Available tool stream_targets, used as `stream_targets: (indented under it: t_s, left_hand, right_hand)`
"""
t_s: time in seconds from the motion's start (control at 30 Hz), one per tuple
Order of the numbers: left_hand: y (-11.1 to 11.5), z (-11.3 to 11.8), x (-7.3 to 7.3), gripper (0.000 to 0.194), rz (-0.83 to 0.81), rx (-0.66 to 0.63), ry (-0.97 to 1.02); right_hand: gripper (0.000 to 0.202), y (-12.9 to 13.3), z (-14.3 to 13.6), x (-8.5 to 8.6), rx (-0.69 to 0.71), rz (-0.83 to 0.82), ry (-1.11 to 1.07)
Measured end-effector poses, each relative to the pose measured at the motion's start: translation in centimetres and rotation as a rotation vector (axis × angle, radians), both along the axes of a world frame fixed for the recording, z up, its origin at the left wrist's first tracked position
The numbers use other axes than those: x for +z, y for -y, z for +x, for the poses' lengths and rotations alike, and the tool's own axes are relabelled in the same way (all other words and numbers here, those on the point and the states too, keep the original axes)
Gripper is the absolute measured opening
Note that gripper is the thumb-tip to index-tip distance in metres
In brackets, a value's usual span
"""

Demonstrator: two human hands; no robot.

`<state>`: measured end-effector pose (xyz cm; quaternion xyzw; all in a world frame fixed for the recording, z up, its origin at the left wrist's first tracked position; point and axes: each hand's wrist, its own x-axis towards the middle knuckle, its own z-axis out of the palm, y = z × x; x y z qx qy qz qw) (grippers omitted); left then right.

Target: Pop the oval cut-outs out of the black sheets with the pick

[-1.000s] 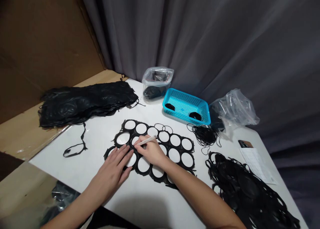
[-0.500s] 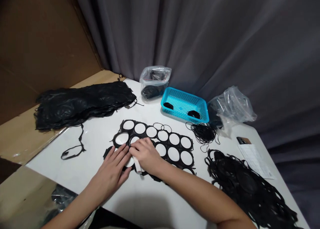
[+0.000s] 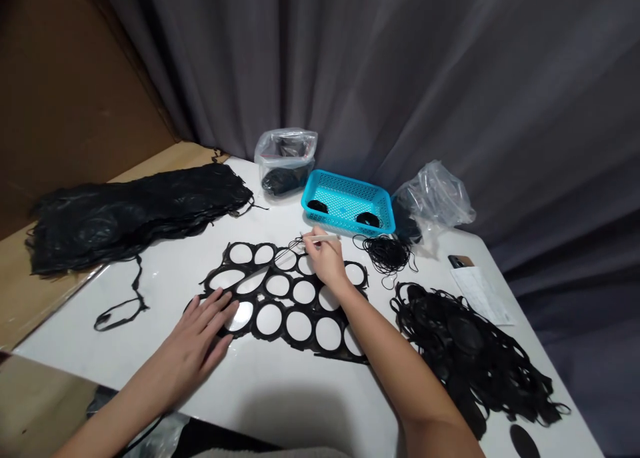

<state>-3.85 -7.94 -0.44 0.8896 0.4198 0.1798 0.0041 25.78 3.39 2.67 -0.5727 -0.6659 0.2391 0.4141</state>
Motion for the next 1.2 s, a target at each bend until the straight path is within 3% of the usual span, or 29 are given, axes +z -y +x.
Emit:
stream_targets:
  t_s: [0.1,0.23,0.3,0.4,0.53,0.7,0.8,0.9,1.07,1.2]
  left_hand:
    - [-0.5,1.0,1.0,0.035,-0.029,0.041,0.023]
    - [-1.8,3.5,2.3,0.03,-0.056,0.063,0.062]
    - [-2.4,4.6,2.1,0.035,-0.05,0.031,0.077]
    - [-3.1,5.4,0.7,0.043,-0.041,-0.007,0.053]
    - [-3.3,5.0,-1.1,0.053,-0.031,-0.035,-0.014]
    - [-3.3,4.2,-1.1,0.056,-0.025,-0.05,-0.036]
    - [-3.3,3.8,-0.6,0.057,-0.027,-0.056,-0.02]
    - [-3.1,3.7,-0.1,0.051,-0.004,-0.085,0.008]
    - [-1.9,4.7,0.1,0.041,0.021,-0.158,0.011]
    - [-1.0,5.3,-0.3,0.043,-0.003,-0.112,0.019]
  right_hand:
    - [0.019,0.0,-0.9,0.4,0.13,-0.151,-0.047]
    - [0.02,0.0,-3.3,1.2,0.274,-0.203,-0.043]
    - [0.019,-0.2,-4.5,1.5,0.329,-0.244,-0.089]
    - [0.017,-1.3,-6.3,1.6,0.372,-0.362,-0.255]
    - [0.019,-4.3,-7.6,2.1,0.321,-0.399,-0.517]
    - [0.017,-6.6,-5.5,3.3,0.092,-0.21,-0.636]
    - [0.018,-4.9,-3.2,3.2,0.076,-0.206,-0.583]
    - [0.02,-1.0,-1.7,2.4,0.159,-0.271,-0.481]
    - [0.012,5.5,-1.9,0.7,0.342,-0.372,-0.232]
    - [0.012,7.3,-2.6,-0.2,0.35,-0.327,-0.158]
